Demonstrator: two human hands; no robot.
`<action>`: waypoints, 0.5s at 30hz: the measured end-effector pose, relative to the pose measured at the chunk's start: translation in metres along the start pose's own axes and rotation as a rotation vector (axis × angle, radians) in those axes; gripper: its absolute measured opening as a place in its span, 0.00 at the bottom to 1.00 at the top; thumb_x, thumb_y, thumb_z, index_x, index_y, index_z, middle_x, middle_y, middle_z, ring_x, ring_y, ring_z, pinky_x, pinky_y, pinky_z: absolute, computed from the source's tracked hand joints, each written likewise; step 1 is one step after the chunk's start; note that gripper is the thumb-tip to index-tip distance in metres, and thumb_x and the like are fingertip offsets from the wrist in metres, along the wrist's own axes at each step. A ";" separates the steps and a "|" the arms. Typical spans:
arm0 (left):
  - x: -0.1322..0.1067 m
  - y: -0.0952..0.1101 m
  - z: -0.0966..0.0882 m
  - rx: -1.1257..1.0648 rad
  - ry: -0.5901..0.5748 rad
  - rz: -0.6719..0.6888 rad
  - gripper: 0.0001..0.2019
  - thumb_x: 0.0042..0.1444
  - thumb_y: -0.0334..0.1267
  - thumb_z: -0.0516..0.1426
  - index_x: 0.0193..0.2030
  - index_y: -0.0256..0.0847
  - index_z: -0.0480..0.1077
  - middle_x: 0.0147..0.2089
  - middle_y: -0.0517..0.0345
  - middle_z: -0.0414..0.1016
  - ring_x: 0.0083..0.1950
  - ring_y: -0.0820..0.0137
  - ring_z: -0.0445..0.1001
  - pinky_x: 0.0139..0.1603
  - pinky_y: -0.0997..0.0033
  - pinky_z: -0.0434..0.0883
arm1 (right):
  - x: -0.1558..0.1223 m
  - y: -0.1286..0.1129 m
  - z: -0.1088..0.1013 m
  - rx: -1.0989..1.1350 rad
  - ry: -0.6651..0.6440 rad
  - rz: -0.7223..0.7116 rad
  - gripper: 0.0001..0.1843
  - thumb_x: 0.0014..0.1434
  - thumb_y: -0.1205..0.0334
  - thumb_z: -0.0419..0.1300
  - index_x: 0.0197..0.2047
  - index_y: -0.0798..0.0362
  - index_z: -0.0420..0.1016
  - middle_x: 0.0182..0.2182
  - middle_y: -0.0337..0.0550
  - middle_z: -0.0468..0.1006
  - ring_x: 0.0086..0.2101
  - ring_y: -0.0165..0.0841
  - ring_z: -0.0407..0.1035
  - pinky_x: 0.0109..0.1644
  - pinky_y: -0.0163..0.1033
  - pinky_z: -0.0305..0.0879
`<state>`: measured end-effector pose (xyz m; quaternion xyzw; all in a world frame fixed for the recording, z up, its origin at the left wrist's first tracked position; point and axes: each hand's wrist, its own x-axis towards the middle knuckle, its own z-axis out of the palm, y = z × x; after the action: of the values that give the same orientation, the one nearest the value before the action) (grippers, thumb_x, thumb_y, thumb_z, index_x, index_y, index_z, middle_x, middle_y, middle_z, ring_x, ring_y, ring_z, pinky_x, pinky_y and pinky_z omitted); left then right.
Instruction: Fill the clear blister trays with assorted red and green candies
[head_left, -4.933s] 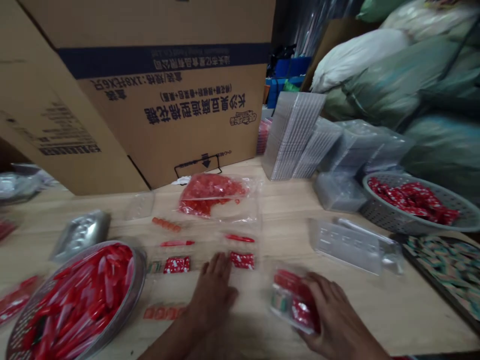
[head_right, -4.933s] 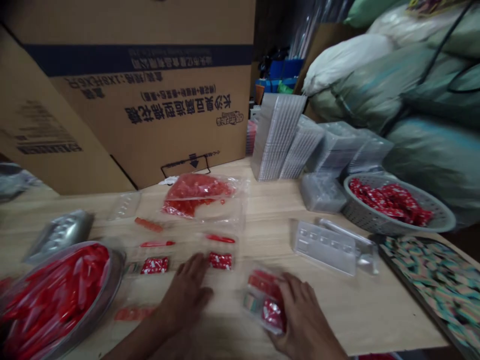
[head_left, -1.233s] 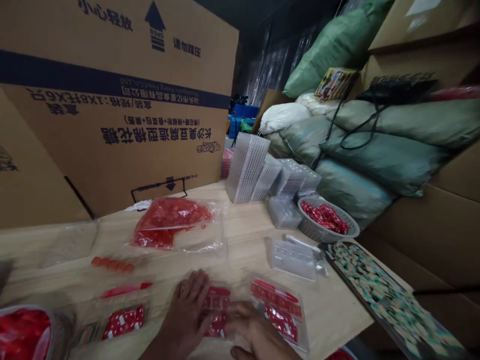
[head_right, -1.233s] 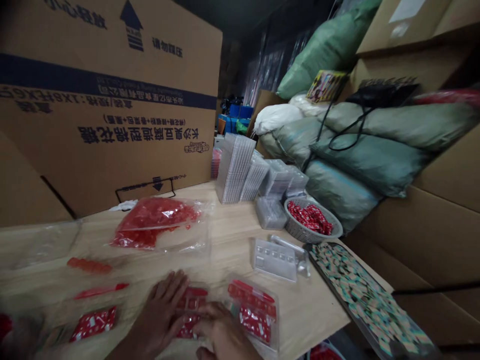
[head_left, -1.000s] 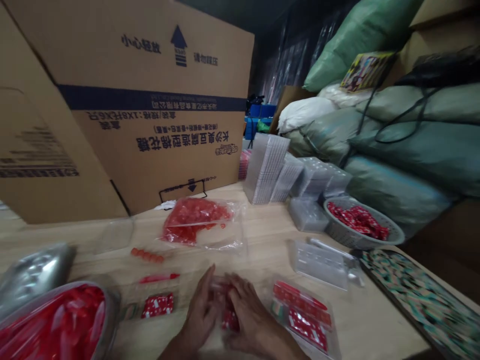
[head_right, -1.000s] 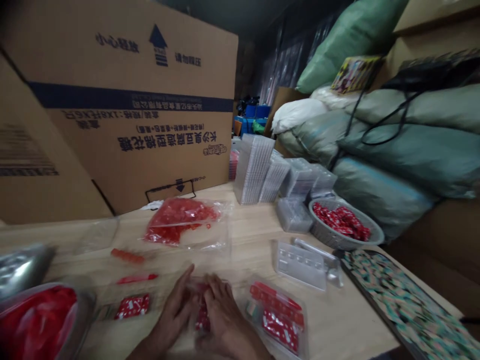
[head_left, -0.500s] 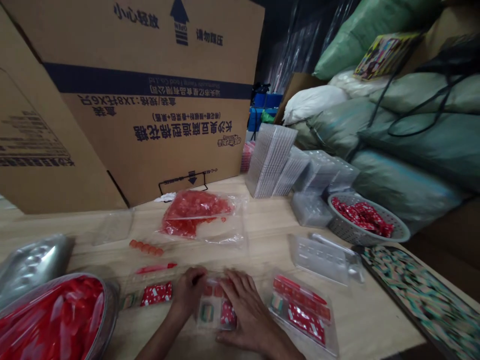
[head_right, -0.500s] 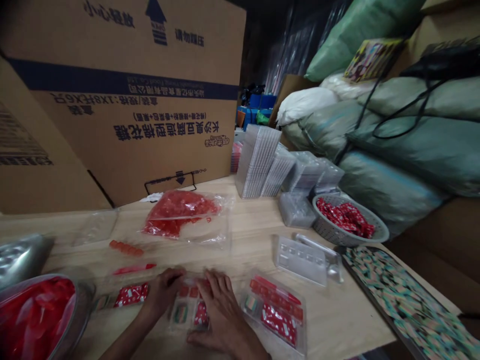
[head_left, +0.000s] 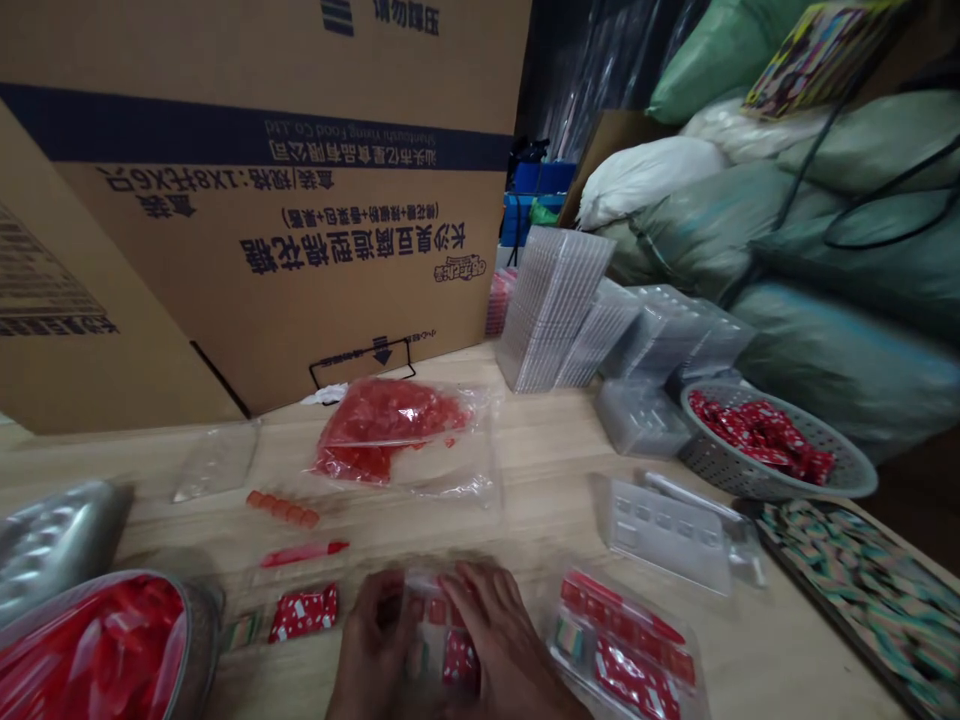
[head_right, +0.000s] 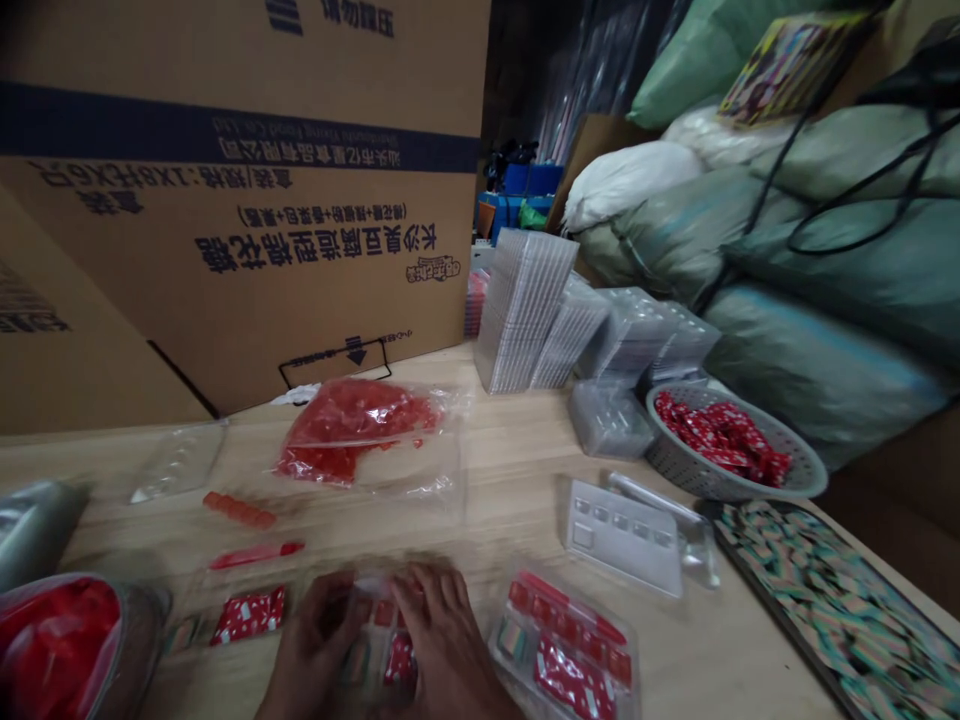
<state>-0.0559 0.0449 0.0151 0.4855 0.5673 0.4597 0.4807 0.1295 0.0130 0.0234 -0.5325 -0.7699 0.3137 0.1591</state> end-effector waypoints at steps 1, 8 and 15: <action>0.000 0.000 0.000 -0.006 -0.001 -0.004 0.18 0.42 0.50 0.64 0.35 0.40 0.72 0.32 0.51 0.81 0.35 0.58 0.80 0.35 0.62 0.78 | 0.001 0.002 0.000 -0.004 -0.005 -0.007 0.56 0.41 0.37 0.67 0.69 0.44 0.50 0.66 0.47 0.54 0.64 0.52 0.45 0.67 0.55 0.39; 0.001 -0.003 0.002 0.166 0.032 0.112 0.12 0.51 0.48 0.59 0.31 0.42 0.74 0.32 0.54 0.78 0.34 0.61 0.77 0.36 0.64 0.76 | 0.005 0.019 0.013 -0.039 -0.036 -0.034 0.49 0.48 0.43 0.64 0.69 0.43 0.50 0.65 0.49 0.56 0.63 0.53 0.50 0.67 0.56 0.40; -0.001 -0.016 0.007 0.198 0.102 0.119 0.12 0.50 0.49 0.59 0.31 0.42 0.75 0.39 0.49 0.78 0.42 0.56 0.78 0.43 0.58 0.76 | 0.007 0.026 0.021 -0.075 -0.092 -0.008 0.41 0.55 0.54 0.61 0.69 0.41 0.49 0.68 0.50 0.52 0.64 0.54 0.47 0.66 0.61 0.41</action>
<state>-0.0504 0.0426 -0.0015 0.5393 0.6040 0.4533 0.3727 0.1335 0.0191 -0.0095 -0.5202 -0.7896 0.3082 0.1050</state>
